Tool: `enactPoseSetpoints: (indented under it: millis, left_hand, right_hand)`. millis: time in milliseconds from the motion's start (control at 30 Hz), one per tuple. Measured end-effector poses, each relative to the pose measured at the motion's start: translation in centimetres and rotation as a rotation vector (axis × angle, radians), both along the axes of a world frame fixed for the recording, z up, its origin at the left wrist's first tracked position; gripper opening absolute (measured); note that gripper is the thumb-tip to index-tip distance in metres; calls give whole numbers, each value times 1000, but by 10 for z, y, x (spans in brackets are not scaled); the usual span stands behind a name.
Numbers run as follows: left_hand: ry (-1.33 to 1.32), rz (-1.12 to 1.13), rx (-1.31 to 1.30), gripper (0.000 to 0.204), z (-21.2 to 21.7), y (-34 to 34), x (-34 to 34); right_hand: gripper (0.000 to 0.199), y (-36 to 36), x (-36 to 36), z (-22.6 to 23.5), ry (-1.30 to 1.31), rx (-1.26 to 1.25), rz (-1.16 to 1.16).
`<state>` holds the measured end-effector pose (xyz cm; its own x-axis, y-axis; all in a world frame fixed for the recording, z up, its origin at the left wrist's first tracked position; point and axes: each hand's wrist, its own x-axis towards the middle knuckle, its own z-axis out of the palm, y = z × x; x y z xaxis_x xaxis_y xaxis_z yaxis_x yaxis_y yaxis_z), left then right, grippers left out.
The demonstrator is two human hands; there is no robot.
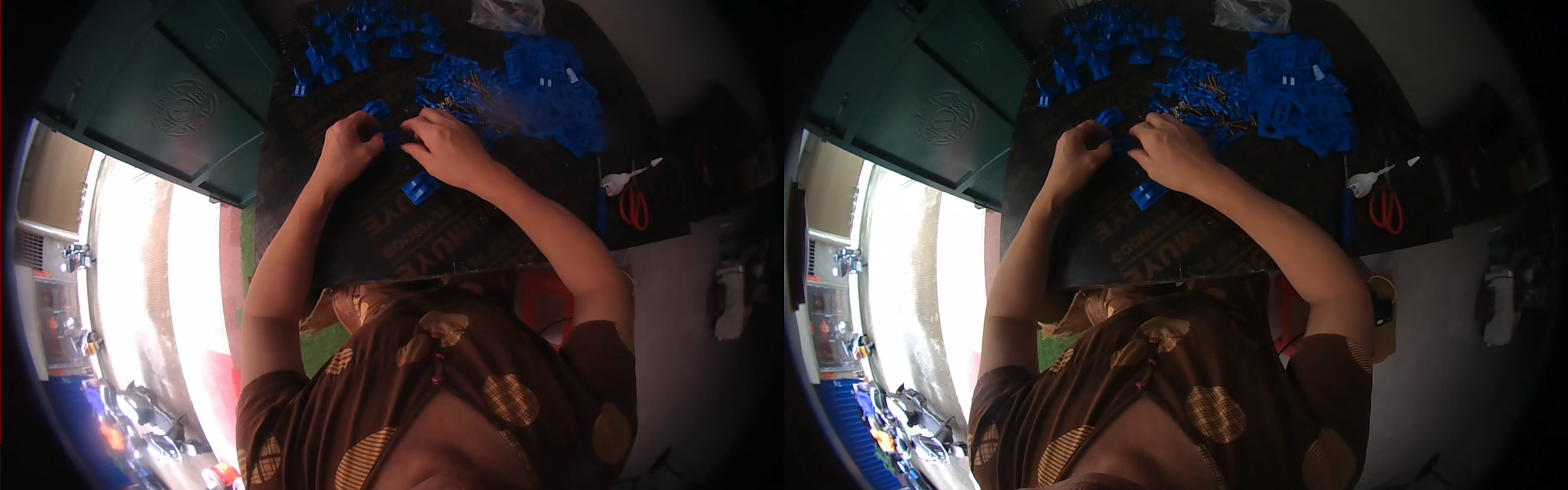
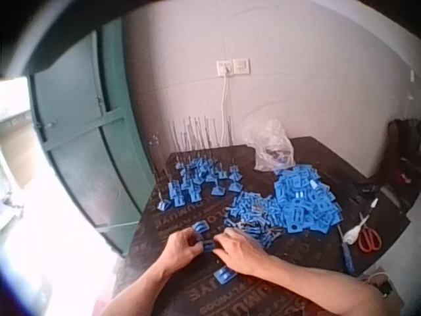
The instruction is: The person assembles small blue plastic components by hand, inserting metal pins or springs into them.
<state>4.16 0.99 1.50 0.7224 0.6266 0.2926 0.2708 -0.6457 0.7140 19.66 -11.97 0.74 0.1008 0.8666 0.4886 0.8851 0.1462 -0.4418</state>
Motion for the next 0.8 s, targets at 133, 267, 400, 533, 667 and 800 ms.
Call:
enactPoseSetpoints:
  millis: [133, 267, 400, 533, 667, 800]
  left_hand:
    - [-7, -26, -3, 26, -5, 4, -1]
    - [6, -56, -16, 23, -1, 5, -2]
    - [-75, -63, -39, 22, -4, 11, -7]
    - [-91, -27, -28, 21, -7, 7, -4]
    - [-82, -6, 58, 20, -2, -2, -1]
    - [-184, -29, -76, 17, -8, 4, -2]
  right_hand:
    - [28, 20, -3, -6, -113, -27, 18]
    - [22, 31, 4, -10, -112, -52, 44]
    - [20, 33, -4, -4, -103, -57, 53]
    - [20, 34, -7, -4, -153, -60, 26]
    - [20, 33, -8, -1, -222, -62, 14]
    - [21, 33, -7, 1, -195, -108, 12]
